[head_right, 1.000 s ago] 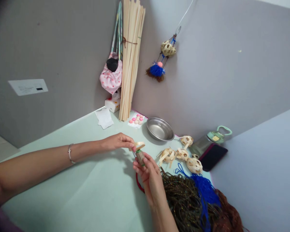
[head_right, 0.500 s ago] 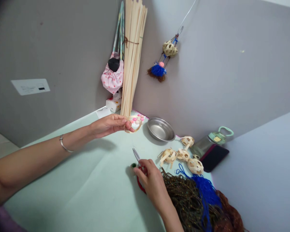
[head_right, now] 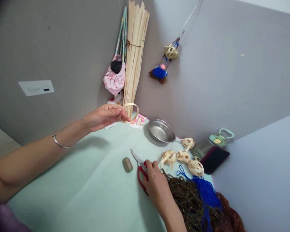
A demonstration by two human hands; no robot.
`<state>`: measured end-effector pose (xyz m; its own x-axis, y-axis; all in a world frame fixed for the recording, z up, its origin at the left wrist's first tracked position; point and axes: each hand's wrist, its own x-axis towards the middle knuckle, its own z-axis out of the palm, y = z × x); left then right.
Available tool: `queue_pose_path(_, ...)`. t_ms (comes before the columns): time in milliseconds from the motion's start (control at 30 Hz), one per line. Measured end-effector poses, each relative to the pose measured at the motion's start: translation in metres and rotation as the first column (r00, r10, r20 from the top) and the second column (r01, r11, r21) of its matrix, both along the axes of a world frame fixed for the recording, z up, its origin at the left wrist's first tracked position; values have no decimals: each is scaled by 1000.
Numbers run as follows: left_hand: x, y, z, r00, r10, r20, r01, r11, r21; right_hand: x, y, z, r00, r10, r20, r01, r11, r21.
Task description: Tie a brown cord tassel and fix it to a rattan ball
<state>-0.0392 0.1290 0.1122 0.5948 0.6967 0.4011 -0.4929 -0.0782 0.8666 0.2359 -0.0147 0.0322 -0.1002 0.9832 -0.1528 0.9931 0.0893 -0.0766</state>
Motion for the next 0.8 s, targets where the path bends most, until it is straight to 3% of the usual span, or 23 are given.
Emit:
queue_pose_path(100,-4,0,5,999,36,-10,-35,999,29,8,1,7,988,-7,-152,20,996,85)
queue_pose_path(200,-8,0,9,998,60,-27,-59,997,52,16,-2,23,950,68,-303,-35,993,115)
queue_pose_path(333,-10,-3,13,996,81,-31,-79,994,75,8,-8,43,933,110,-342,-87,993,81)
queue_pose_path(500,-13,-7,16,994,97,-47,-90,987,132,-26,-14,52,963,195,-187,-204,978,-29)
queue_pose_path(800,-14,-10,17,997,44,-63,-29,975,220,-65,0,40,941,302,153,-303,953,-19)
